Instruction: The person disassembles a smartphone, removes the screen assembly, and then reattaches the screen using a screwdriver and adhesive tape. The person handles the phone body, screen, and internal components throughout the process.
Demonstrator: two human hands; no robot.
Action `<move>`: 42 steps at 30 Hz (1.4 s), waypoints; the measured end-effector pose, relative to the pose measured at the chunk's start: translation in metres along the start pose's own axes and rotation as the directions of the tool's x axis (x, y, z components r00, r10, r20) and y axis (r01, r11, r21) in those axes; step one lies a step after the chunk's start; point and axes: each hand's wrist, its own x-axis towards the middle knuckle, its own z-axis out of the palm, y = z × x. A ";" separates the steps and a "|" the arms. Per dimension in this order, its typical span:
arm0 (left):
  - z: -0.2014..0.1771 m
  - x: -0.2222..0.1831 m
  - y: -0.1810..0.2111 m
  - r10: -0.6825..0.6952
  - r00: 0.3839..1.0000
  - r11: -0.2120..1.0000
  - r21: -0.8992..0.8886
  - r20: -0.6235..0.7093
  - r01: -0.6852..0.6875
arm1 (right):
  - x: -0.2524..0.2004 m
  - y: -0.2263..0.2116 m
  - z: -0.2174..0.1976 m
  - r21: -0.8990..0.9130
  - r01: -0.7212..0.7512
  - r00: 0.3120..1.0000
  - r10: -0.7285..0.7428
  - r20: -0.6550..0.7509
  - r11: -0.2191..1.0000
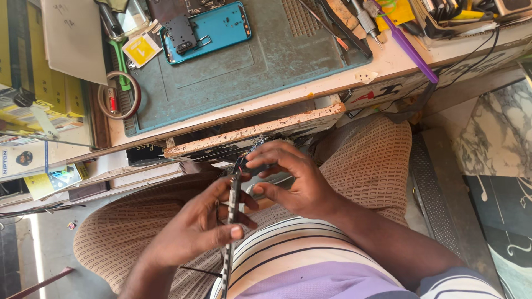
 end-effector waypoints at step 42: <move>0.030 -0.004 -0.001 0.272 0.923 0.903 0.403 -0.273 -0.147 | -0.003 0.033 0.003 0.329 0.069 0.993 -0.097 0.071 0.942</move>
